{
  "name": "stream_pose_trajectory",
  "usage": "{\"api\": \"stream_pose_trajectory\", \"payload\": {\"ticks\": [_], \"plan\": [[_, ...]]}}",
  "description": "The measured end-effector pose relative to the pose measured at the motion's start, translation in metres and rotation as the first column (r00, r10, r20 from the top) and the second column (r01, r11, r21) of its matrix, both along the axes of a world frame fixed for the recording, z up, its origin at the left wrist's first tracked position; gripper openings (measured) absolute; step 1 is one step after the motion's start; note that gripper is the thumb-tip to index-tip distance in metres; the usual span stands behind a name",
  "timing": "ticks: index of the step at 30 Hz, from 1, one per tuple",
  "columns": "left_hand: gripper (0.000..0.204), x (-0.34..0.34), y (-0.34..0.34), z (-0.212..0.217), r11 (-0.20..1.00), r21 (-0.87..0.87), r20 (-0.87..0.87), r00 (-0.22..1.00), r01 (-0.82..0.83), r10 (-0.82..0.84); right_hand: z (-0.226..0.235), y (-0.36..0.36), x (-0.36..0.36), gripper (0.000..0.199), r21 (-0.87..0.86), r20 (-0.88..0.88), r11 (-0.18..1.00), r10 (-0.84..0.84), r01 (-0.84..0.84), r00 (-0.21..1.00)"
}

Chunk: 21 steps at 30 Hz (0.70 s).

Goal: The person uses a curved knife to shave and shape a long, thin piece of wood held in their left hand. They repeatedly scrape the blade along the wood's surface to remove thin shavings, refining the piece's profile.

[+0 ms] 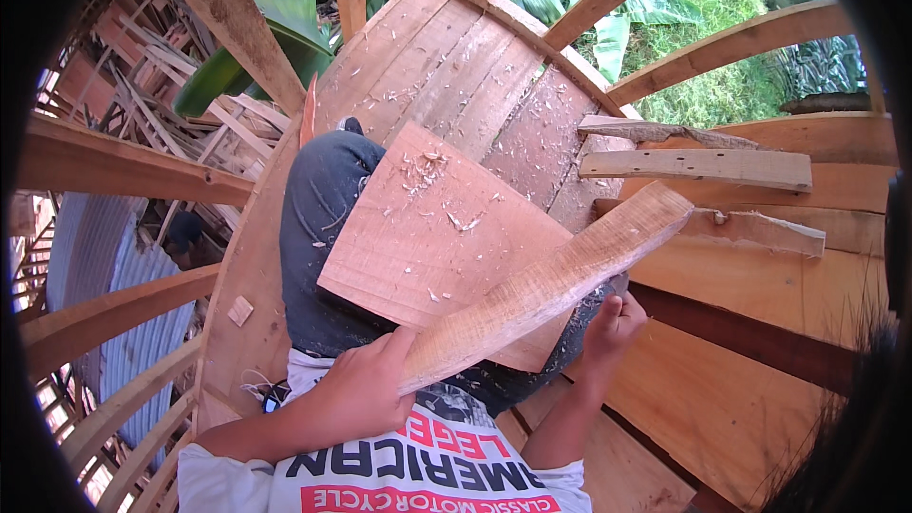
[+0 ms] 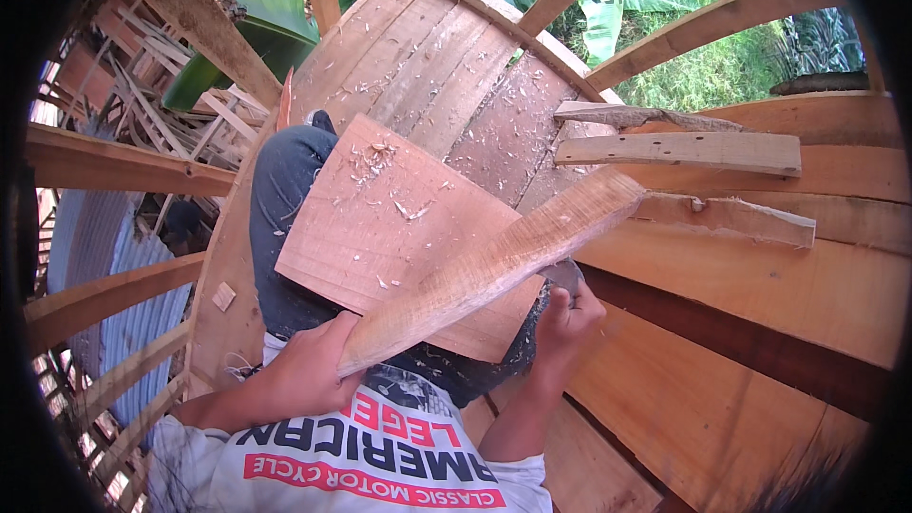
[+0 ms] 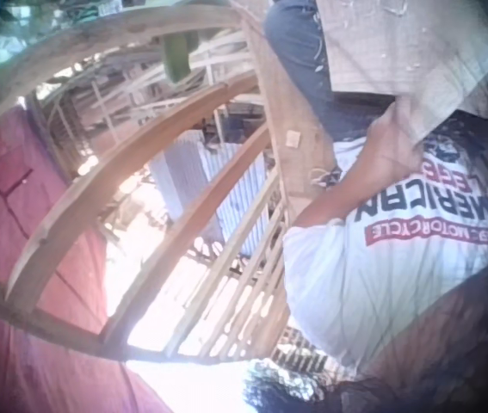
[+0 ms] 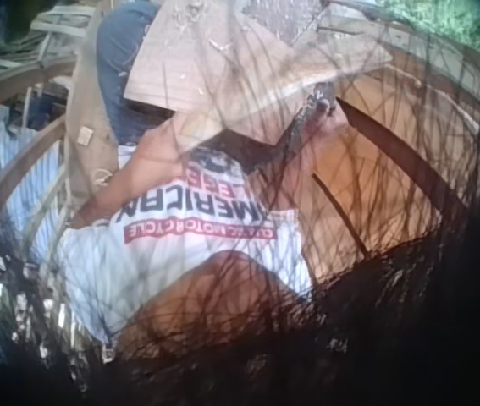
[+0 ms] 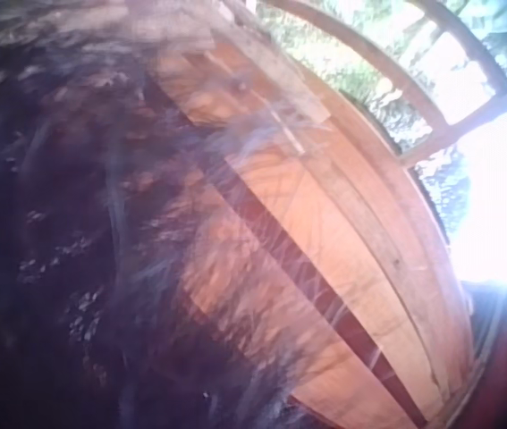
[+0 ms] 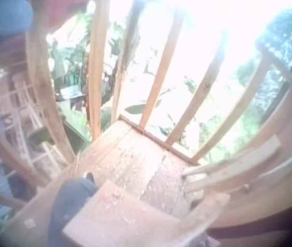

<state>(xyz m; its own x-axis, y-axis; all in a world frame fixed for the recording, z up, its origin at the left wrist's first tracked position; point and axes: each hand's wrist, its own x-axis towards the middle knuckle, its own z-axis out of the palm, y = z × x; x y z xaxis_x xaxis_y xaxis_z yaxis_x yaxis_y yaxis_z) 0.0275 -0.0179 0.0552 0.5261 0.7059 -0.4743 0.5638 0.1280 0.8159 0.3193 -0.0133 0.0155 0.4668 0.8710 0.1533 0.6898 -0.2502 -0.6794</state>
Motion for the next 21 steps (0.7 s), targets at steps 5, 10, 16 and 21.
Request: {"api": "stream_pose_trajectory", "payload": {"ticks": [5,10,16,21], "plan": [[0.045,-0.014,-0.003,-0.009,0.984,-0.18,-0.054,0.999,-0.006,-0.004,0.016,-0.015,0.014,0.072,-0.037,-0.017,0.999,0.028,-0.029,0.999],[0.043,-0.007,0.003,-0.007,0.991,-0.132,0.059,0.998,0.001,0.007,-0.003,-0.032,-0.063,0.067,-0.098,-0.089,0.918,0.377,-0.385,0.922],[0.05,-0.006,0.0,-0.002,0.98,-0.19,0.007,0.998,0.056,-0.056,0.0,-0.022,-0.033,0.071,-0.167,0.164,0.948,0.297,-0.27,0.941],[0.047,-0.003,-0.003,-0.003,0.977,-0.209,0.034,0.998,0.05,-0.044,-0.004,-0.023,-0.025,0.075,-0.067,0.264,0.963,0.269,-0.261,0.926]]}}
